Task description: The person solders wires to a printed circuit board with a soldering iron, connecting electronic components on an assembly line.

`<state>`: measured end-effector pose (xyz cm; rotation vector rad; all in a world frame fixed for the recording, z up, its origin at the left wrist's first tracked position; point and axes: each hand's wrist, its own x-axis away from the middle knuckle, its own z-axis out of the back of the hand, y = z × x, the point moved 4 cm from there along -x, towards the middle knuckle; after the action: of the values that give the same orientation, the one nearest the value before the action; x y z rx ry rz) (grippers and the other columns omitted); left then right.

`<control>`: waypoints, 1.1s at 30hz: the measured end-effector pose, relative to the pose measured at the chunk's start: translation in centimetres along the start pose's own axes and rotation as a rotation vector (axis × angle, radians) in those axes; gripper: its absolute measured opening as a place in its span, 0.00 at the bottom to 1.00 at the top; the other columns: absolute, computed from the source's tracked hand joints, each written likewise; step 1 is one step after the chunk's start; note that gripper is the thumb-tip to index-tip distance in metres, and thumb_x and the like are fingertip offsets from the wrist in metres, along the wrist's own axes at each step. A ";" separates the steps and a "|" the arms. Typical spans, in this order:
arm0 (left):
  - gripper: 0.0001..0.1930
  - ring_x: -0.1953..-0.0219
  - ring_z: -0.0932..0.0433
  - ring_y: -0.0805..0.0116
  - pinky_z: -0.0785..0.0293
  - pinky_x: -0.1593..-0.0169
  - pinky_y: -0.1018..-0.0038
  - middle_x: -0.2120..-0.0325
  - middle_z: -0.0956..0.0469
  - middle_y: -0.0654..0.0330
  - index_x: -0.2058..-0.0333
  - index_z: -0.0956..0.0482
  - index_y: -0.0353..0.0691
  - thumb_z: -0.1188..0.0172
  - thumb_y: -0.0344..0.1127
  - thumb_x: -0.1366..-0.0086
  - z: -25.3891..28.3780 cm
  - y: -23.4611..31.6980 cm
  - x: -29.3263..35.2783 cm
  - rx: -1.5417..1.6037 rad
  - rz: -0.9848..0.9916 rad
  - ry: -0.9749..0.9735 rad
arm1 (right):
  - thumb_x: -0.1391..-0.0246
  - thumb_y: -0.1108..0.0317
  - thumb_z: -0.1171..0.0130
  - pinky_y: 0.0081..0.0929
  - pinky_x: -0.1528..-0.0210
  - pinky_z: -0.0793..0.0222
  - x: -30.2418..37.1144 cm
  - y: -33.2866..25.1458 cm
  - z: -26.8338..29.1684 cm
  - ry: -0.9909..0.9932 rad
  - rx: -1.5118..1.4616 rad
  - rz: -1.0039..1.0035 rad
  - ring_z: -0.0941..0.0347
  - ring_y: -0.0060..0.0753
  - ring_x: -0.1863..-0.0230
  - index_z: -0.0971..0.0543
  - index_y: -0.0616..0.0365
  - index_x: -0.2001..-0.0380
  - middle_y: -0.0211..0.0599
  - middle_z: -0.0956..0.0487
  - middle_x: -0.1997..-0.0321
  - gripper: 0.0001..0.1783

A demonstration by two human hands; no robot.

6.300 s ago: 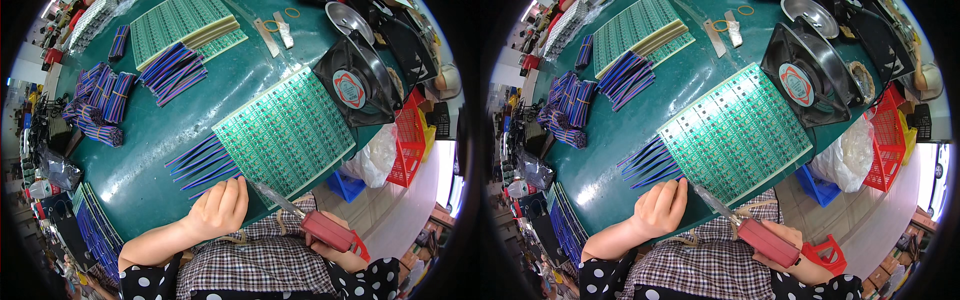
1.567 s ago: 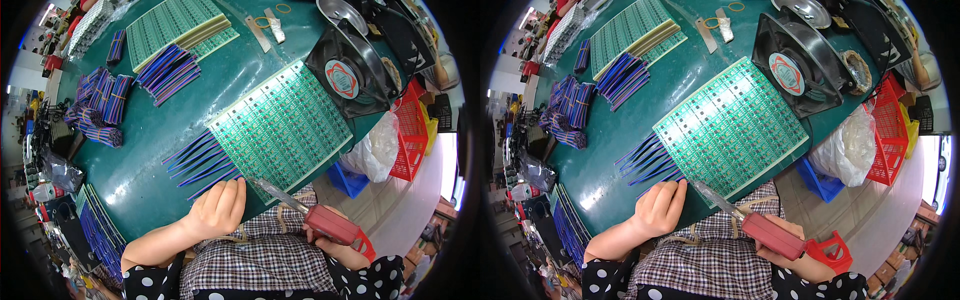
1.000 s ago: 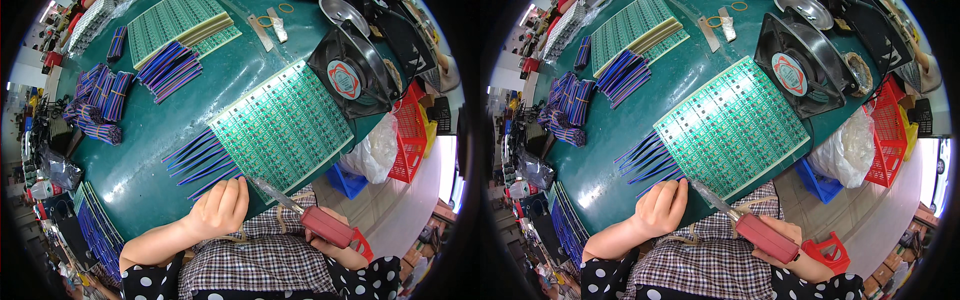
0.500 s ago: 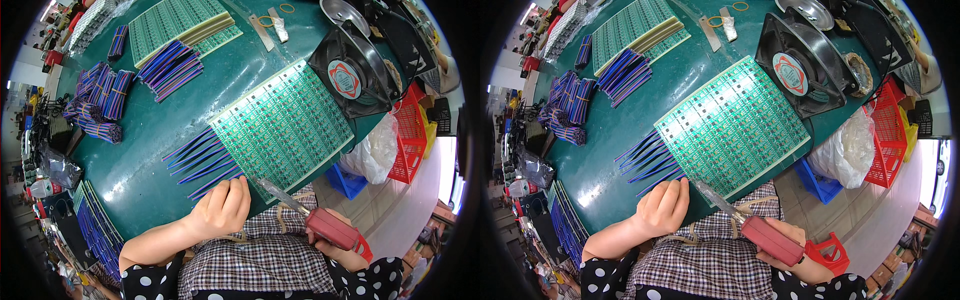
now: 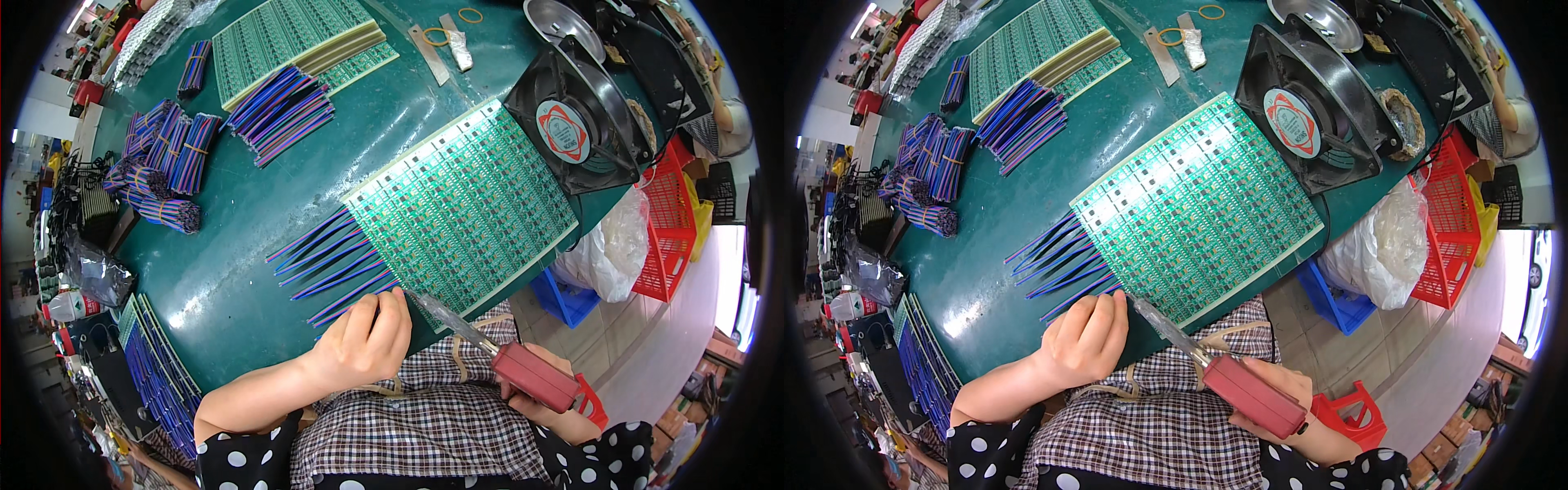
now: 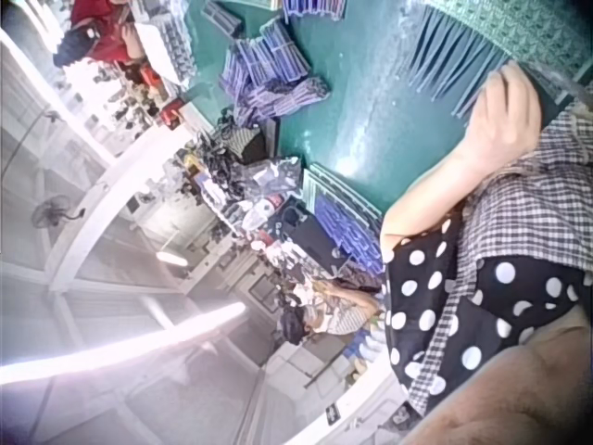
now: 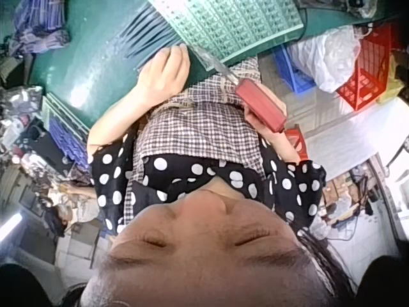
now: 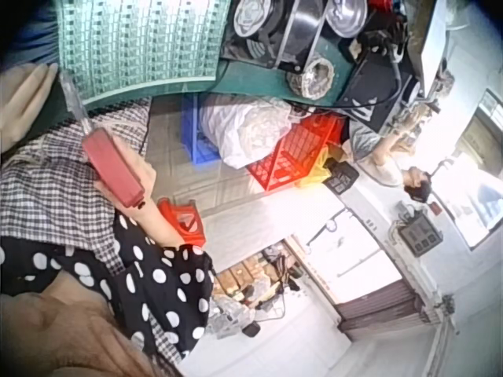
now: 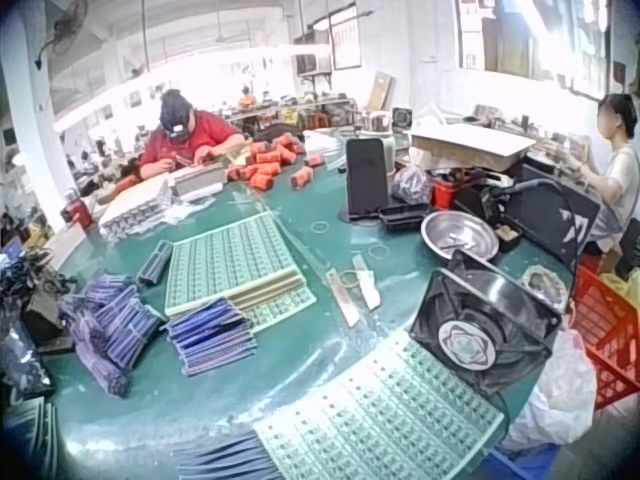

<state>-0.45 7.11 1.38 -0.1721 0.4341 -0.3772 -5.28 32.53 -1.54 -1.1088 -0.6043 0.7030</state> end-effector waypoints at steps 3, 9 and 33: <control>0.07 0.74 0.26 0.70 0.28 0.73 0.84 0.74 0.25 0.59 0.70 0.19 0.30 0.38 0.26 0.50 0.1 0.2 -0.1 -0.012 -0.014 0.000 | 0.61 0.56 0.25 0.25 0.65 0.23 1.4 0.9 -0.1 0.005 -0.117 -0.131 0.18 0.35 0.68 0.29 0.70 0.47 0.41 0.17 0.64 0.42; 0.07 0.74 0.26 0.70 0.27 0.73 0.84 0.74 0.26 0.59 0.71 0.20 0.29 0.38 0.26 0.50 0.0 0.1 -0.1 -0.020 -0.024 -0.003 | 0.61 0.57 0.25 0.25 0.66 0.23 0.0 -0.2 0.2 0.034 0.050 0.095 0.18 0.35 0.70 0.29 0.71 0.47 0.41 0.17 0.65 0.41; 0.07 0.74 0.25 0.70 0.26 0.72 0.82 0.75 0.25 0.58 0.71 0.19 0.29 0.38 0.26 0.49 0.1 0.2 -0.3 -0.034 -0.004 -0.012 | 0.59 0.62 0.29 0.23 0.69 0.27 -0.7 -0.3 0.3 0.096 -0.032 -0.006 0.21 0.32 0.73 0.24 0.63 0.59 0.35 0.19 0.71 0.25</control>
<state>-0.54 7.38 1.56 -0.2085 0.4286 -0.3727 -5.93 32.08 -1.18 -1.1633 -0.5387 0.6335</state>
